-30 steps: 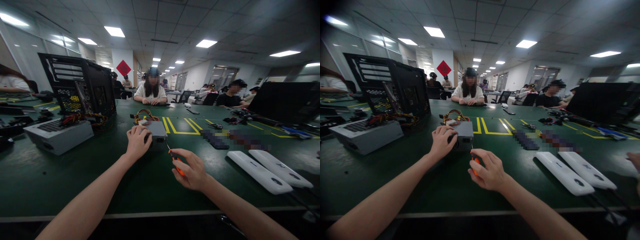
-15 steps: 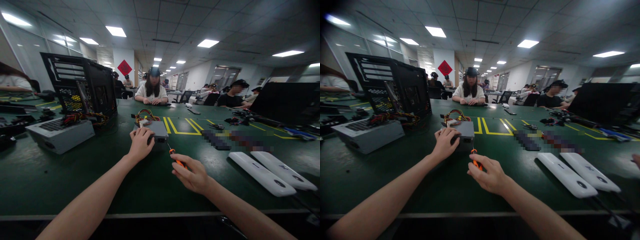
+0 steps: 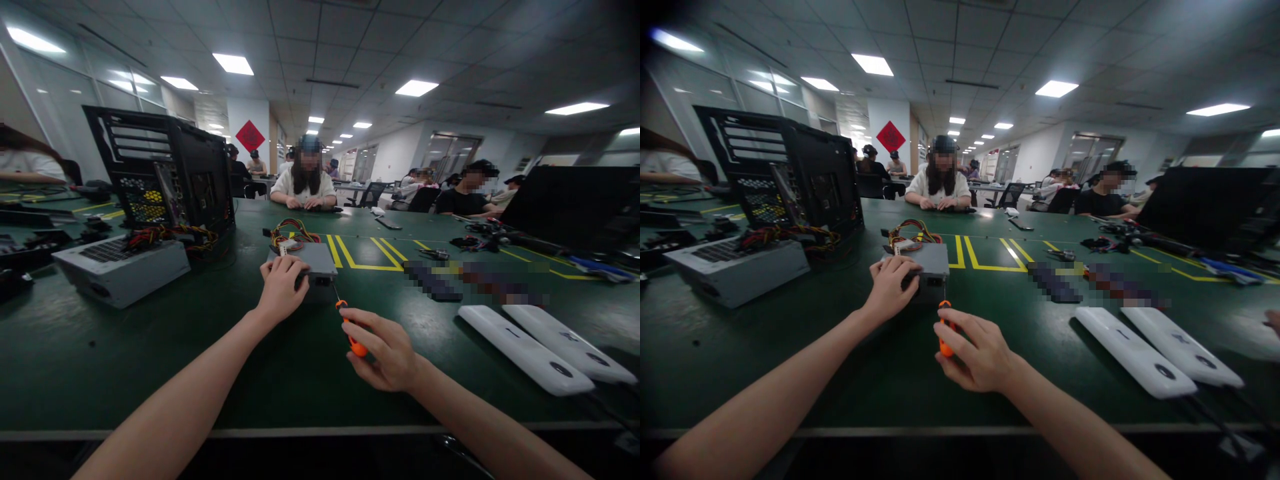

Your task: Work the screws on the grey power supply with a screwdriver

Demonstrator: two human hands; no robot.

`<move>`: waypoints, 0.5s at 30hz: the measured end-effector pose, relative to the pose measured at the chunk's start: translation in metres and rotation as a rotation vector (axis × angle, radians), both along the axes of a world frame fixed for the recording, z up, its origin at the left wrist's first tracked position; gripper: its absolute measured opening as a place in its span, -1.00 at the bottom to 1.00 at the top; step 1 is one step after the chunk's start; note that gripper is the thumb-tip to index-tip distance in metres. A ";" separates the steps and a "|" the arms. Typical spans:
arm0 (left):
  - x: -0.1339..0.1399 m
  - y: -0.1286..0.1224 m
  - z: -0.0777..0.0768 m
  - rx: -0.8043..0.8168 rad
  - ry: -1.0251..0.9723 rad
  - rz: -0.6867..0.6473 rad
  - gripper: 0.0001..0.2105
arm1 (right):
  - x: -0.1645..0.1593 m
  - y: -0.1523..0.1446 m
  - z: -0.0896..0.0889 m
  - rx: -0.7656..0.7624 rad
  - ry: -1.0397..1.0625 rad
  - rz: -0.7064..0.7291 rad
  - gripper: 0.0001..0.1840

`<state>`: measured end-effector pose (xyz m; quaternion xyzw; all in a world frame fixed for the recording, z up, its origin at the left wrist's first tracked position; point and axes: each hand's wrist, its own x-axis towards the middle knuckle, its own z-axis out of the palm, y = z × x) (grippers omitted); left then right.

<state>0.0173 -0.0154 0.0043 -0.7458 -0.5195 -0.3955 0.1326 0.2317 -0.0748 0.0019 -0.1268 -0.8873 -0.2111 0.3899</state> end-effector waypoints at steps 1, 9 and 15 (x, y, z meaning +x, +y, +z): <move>0.000 0.000 0.000 0.001 0.001 -0.001 -0.82 | 0.000 0.000 0.001 0.009 -0.013 -0.009 -0.71; -0.001 0.001 -0.001 0.015 0.008 -0.002 -0.82 | -0.003 0.003 -0.007 -0.001 0.059 0.026 -0.67; -0.001 0.001 -0.001 0.000 0.009 0.007 -0.82 | -0.005 0.000 -0.003 -0.051 -0.030 0.026 -0.65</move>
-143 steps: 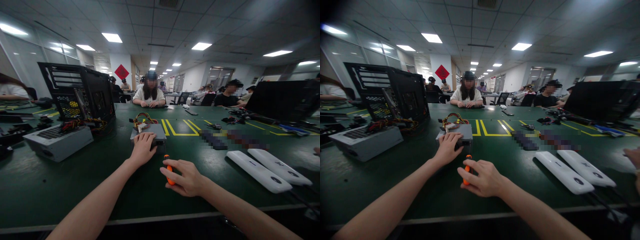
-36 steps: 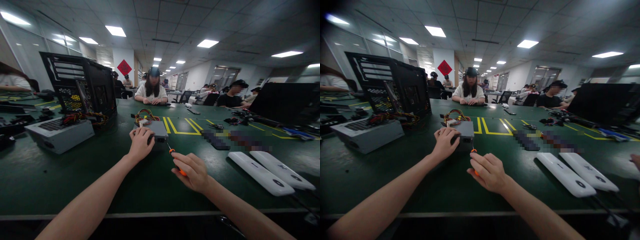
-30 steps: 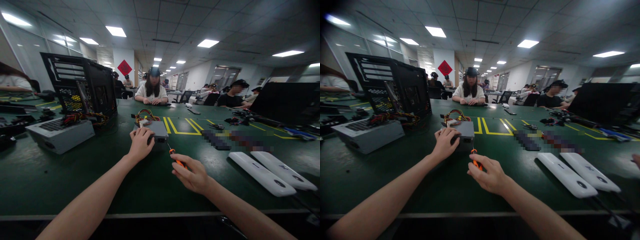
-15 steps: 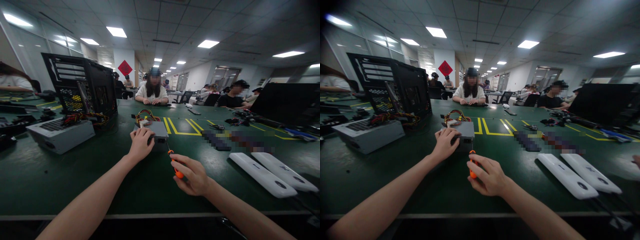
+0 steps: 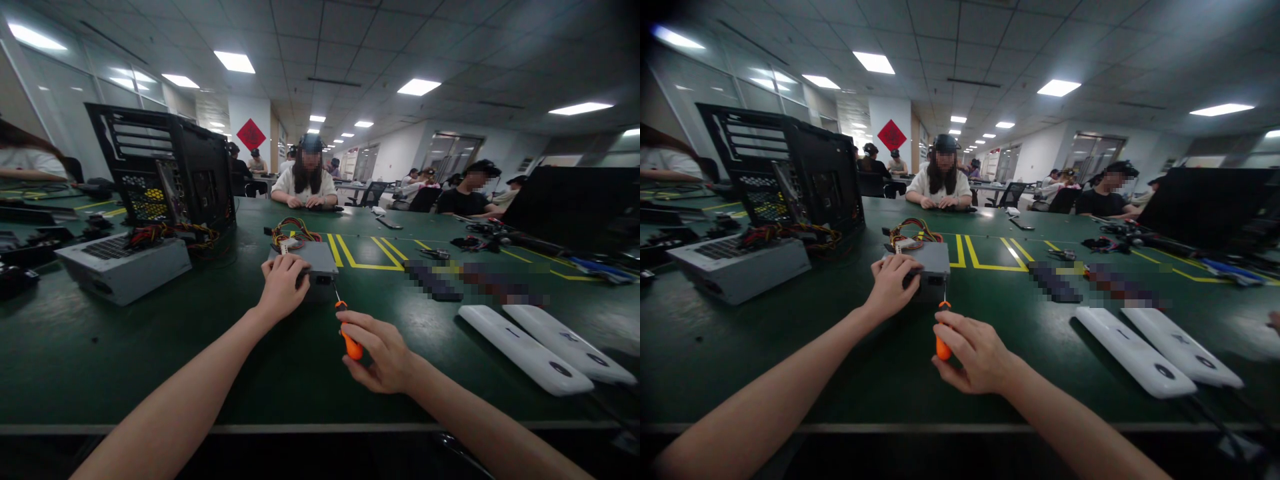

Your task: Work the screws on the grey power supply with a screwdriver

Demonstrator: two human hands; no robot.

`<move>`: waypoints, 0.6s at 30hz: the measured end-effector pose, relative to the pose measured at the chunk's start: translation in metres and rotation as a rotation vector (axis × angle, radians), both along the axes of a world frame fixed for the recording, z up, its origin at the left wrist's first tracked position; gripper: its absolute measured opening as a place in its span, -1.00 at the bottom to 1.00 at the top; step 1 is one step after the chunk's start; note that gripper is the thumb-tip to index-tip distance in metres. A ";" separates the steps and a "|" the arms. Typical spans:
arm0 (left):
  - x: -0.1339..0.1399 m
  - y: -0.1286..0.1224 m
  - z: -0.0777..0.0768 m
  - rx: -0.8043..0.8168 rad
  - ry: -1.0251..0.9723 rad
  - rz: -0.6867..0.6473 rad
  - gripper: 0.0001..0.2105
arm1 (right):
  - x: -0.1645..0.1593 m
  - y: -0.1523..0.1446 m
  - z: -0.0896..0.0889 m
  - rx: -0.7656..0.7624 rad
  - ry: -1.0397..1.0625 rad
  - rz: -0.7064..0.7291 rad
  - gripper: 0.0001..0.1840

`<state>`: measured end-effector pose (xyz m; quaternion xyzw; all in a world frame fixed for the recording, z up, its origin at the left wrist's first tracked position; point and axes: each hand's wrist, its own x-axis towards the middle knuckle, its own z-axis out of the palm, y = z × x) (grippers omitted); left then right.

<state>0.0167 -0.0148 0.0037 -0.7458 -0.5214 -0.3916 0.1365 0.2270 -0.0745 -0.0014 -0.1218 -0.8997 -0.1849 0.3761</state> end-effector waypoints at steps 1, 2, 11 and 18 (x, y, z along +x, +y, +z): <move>0.000 0.000 0.000 0.000 0.001 -0.001 -0.82 | -0.001 -0.001 0.001 0.018 -0.033 -0.015 -0.65; 0.000 0.000 0.000 0.000 0.001 -0.003 -0.82 | -0.001 -0.001 0.003 0.039 -0.055 -0.030 -0.66; -0.001 0.000 0.000 -0.002 0.002 -0.007 -0.81 | 0.000 0.001 -0.001 -0.007 0.030 -0.010 -0.65; 0.000 0.000 0.001 -0.003 0.001 -0.007 -0.82 | -0.002 -0.001 0.003 0.049 -0.067 -0.019 -0.70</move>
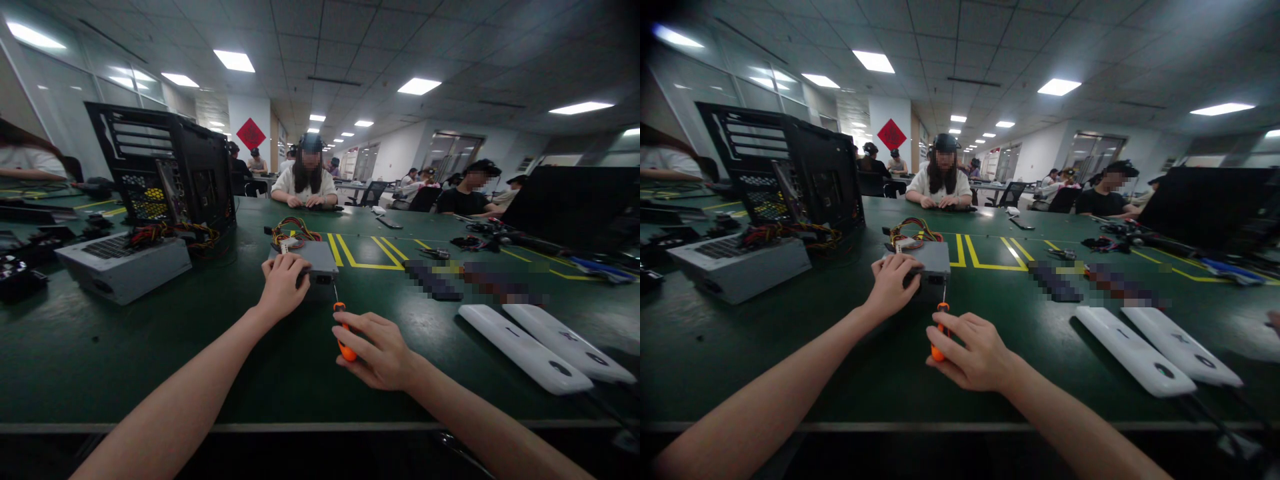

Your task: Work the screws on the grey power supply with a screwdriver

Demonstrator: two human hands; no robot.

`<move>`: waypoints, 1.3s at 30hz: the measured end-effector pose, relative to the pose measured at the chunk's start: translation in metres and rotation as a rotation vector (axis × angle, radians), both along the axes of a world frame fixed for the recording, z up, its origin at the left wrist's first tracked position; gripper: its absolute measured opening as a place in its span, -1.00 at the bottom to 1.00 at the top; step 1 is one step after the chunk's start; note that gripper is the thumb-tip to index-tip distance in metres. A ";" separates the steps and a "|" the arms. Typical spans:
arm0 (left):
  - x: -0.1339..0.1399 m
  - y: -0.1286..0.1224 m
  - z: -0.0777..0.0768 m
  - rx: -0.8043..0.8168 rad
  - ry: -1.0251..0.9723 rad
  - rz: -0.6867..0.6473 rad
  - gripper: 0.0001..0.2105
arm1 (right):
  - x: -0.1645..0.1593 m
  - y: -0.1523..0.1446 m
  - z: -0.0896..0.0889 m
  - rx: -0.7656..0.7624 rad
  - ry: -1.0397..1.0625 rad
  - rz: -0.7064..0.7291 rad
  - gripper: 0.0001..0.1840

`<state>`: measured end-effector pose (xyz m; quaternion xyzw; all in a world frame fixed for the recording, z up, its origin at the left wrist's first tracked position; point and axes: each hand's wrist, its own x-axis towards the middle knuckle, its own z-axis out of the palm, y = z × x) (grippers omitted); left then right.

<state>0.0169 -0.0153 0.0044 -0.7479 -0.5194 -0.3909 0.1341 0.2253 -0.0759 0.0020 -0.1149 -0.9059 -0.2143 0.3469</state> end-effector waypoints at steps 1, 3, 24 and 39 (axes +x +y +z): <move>0.000 0.000 0.000 -0.003 -0.001 0.001 -0.81 | -0.001 0.000 -0.001 0.005 0.022 0.004 -0.71; 0.000 0.000 0.000 -0.009 -0.003 0.004 -0.81 | -0.001 0.002 -0.004 -0.010 0.080 0.007 -0.70; 0.000 0.001 -0.001 0.010 0.007 0.004 -0.83 | 0.003 0.001 -0.001 -0.059 0.003 -0.004 -0.65; -0.001 0.000 0.000 0.000 0.007 0.003 -0.82 | 0.005 0.003 -0.001 -0.004 0.024 -0.047 -0.74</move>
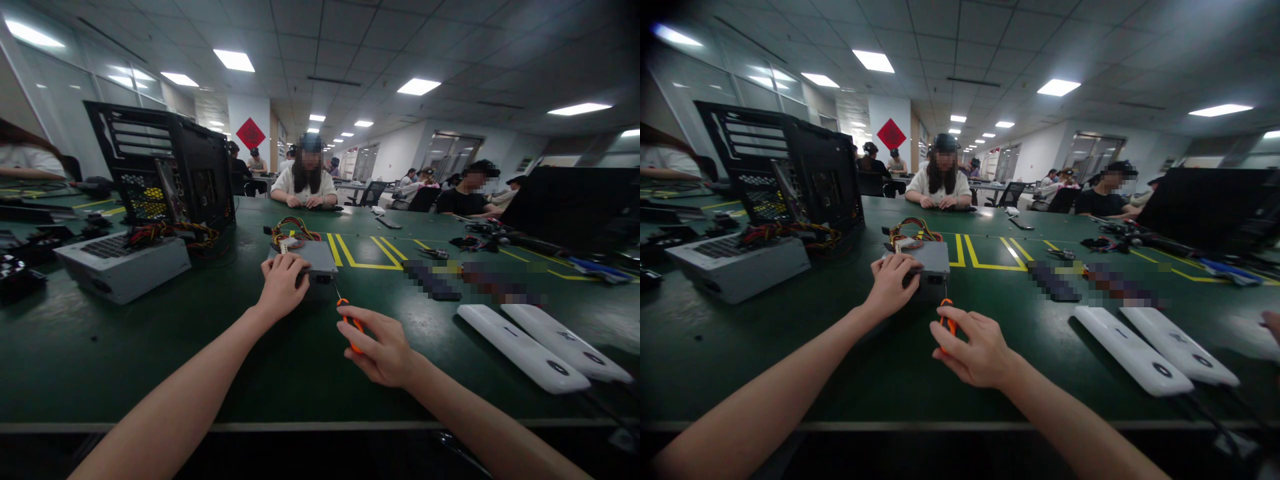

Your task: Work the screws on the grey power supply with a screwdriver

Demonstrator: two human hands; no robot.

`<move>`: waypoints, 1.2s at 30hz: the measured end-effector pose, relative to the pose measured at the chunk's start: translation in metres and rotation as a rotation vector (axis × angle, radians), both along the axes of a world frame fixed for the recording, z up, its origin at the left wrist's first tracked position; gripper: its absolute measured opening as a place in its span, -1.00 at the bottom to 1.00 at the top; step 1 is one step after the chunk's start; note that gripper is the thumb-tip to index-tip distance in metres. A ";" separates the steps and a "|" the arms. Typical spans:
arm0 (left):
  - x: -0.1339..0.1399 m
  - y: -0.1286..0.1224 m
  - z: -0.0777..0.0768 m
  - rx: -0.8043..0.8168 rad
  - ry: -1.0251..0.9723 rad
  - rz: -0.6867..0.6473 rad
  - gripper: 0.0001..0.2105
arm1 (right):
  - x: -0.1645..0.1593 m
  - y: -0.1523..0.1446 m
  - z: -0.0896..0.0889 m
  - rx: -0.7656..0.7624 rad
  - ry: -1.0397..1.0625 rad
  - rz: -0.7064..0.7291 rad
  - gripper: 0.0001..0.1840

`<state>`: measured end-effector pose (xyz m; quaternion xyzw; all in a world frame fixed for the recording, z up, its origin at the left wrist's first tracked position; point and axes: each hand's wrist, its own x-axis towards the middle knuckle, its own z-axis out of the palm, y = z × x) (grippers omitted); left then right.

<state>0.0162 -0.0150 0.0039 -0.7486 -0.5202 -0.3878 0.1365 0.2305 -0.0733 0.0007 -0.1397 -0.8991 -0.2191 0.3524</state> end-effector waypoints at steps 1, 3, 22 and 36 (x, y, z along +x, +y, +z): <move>0.000 0.000 0.000 0.001 -0.001 0.000 -0.82 | -0.001 0.000 0.000 0.027 0.006 -0.010 -0.76; 0.000 0.000 0.000 0.005 -0.003 -0.002 -0.82 | -0.001 0.000 0.000 0.050 0.053 -0.003 -0.76; 0.000 0.001 -0.002 0.014 0.003 0.000 -0.83 | 0.003 0.005 -0.002 0.094 0.064 -0.052 -0.70; 0.000 0.000 0.000 -0.012 -0.005 0.006 -0.82 | 0.002 0.008 -0.006 -0.036 0.189 -0.118 -0.69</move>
